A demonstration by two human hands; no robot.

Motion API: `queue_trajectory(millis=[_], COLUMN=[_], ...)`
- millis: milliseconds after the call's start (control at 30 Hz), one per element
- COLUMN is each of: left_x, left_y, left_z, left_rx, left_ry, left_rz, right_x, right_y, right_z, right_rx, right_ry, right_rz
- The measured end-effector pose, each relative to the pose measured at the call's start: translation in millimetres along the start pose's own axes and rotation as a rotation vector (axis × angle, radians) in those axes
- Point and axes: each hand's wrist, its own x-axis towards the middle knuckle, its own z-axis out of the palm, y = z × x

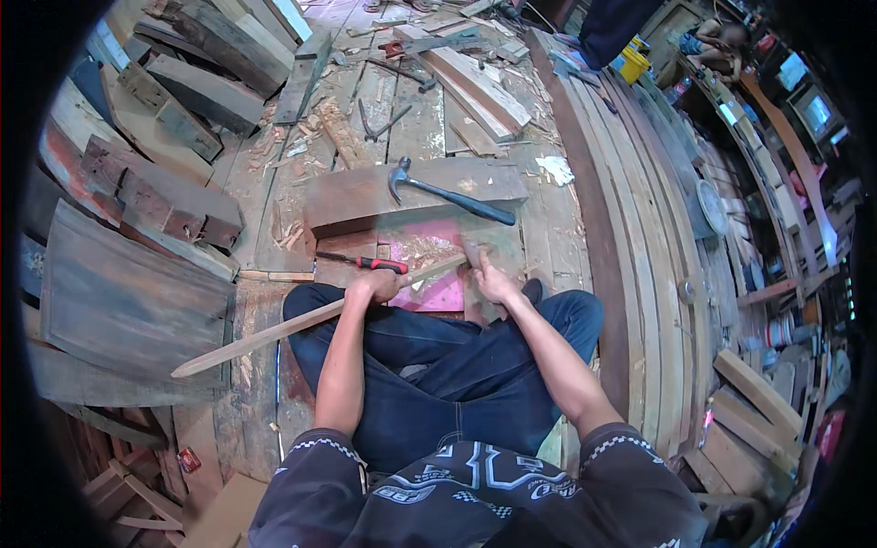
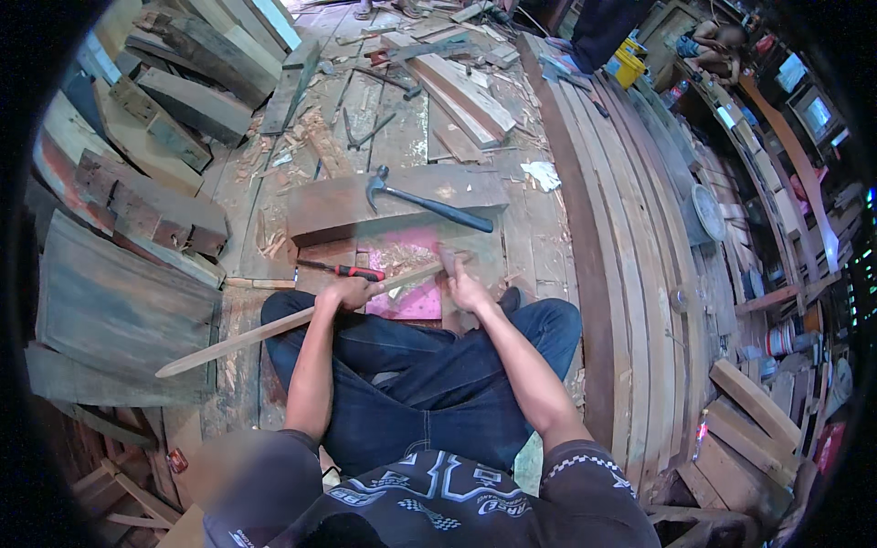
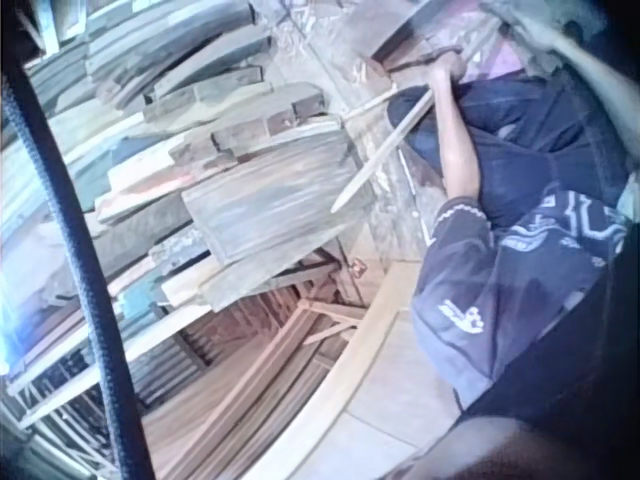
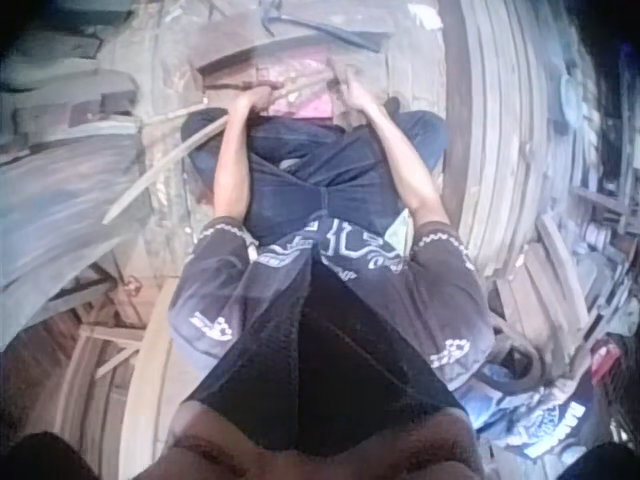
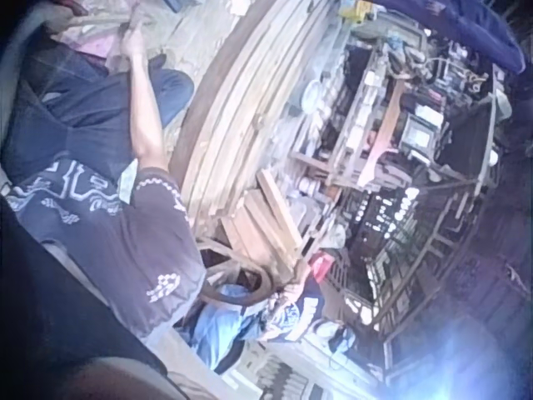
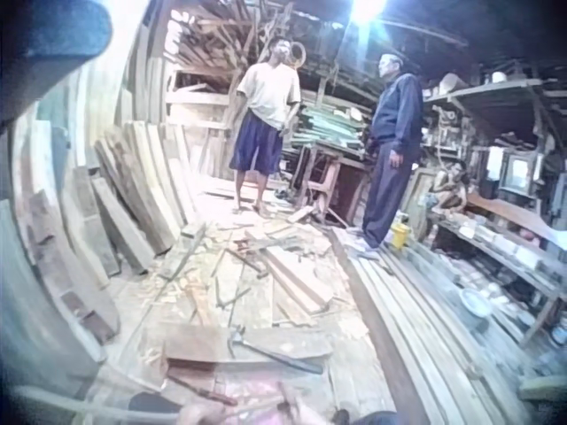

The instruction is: Scraping and shaping a piece of wood using a manual metal scraper and a wooden block.

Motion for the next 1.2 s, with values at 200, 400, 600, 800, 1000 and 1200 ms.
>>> queue_trajectory(millis=[200, 400, 600, 800, 1000, 1200], left_x=[10.1, 9.5, -23.7, -17.5, -17.3, -25.4], left_y=[-3.2, -30.8, -42.0, -51.6, -41.6, -28.8], left_z=[1.1, -1.0, -25.1, -21.7, -25.7, -30.2], left_rx=[-0.105, -0.04, -0.103, -0.114, -0.074, -0.134], left_ry=[-0.071, 0.045, -0.021, -0.031, -0.002, -0.07], left_rz=[-0.029, -0.037, -0.059, -0.028, 0.016, -0.095], right_x=[-13.8, -12.4, -24.9, -7.4, 1.3, 1.9], right_y=[20.1, 7.4, -20.9, -37.5, -9.8, -13.2], right_z=[13.7, -1.5, 16.6, 30.0, 41.2, 16.4], right_rx=[0.107, -0.068, 0.097, 0.147, 0.108, -0.069], right_ry=[0.002, 0.031, -0.056, 0.002, 0.047, 0.052], right_rz=[-0.372, -0.112, -0.283, -0.022, -0.314, -0.174])
